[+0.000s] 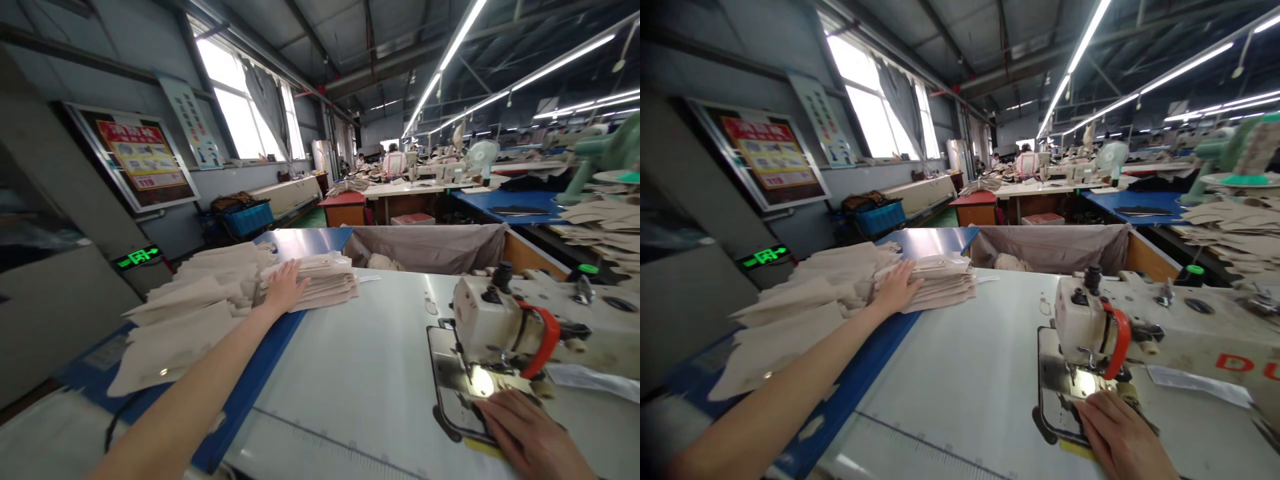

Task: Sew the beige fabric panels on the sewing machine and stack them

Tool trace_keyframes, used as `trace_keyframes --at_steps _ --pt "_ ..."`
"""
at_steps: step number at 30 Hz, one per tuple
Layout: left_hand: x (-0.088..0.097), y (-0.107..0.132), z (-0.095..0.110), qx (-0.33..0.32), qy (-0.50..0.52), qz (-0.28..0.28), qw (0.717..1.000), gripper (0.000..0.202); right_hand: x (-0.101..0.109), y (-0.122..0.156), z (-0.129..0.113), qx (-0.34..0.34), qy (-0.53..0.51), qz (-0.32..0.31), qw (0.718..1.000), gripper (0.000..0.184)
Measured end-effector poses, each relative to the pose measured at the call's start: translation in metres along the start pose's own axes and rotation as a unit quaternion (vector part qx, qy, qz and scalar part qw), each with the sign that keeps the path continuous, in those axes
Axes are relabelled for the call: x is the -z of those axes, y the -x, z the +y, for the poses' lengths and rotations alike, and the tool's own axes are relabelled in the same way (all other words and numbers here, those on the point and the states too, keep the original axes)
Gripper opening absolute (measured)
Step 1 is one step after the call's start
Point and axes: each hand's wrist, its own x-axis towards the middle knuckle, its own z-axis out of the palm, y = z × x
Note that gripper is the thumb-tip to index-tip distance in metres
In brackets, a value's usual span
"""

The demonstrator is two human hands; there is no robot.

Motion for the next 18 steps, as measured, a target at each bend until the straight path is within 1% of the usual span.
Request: trace_keyframes --at_steps 1,3,5,6,7,8,10,11,13,15,18 --pt "0.003 0.014 -0.004 -0.008 -0.003 0.004 1.000 0.054 0.000 0.000 0.002 0.010 -0.001 0.005 1.000 0.035" --pt "0.010 0.050 -0.016 -0.028 -0.009 0.003 1.000 0.052 -0.002 0.002 0.005 0.027 -0.005 0.010 1.000 0.035" --pt "0.013 0.093 -0.036 -0.037 -0.014 0.005 0.999 0.050 -0.004 0.006 0.008 0.036 -0.003 0.009 0.999 0.035" --pt "0.014 0.115 -0.049 -0.028 -0.018 0.013 0.999 0.050 -0.006 0.009 0.009 0.037 -0.001 0.007 0.999 0.035" --pt "0.014 0.134 -0.063 -0.008 -0.020 0.036 0.999 0.049 -0.008 0.012 0.010 0.036 0.001 0.005 0.999 0.035" --pt "0.015 0.151 -0.078 0.030 -0.022 0.043 0.998 0.049 -0.009 0.014 0.011 0.034 0.003 0.002 0.999 0.035" --pt "0.016 0.174 -0.105 0.095 -0.012 0.022 0.995 0.047 -0.013 0.019 0.012 0.021 0.000 -0.009 1.000 0.036" --pt "0.017 0.180 -0.114 0.114 -0.006 0.006 0.993 0.045 -0.014 0.021 0.012 0.013 -0.003 -0.016 1.000 0.036" --pt "0.020 0.183 -0.125 0.123 0.006 -0.014 0.992 0.038 -0.015 0.023 0.013 0.003 -0.008 -0.026 1.000 0.036" --pt "0.024 0.180 -0.126 0.122 0.017 -0.017 0.992 0.033 -0.015 0.024 0.013 -0.001 -0.009 -0.031 0.999 0.037" --pt "0.033 0.171 -0.123 0.128 0.040 -0.016 0.991 0.032 -0.012 0.022 0.012 -0.009 -0.012 -0.029 0.999 0.037"
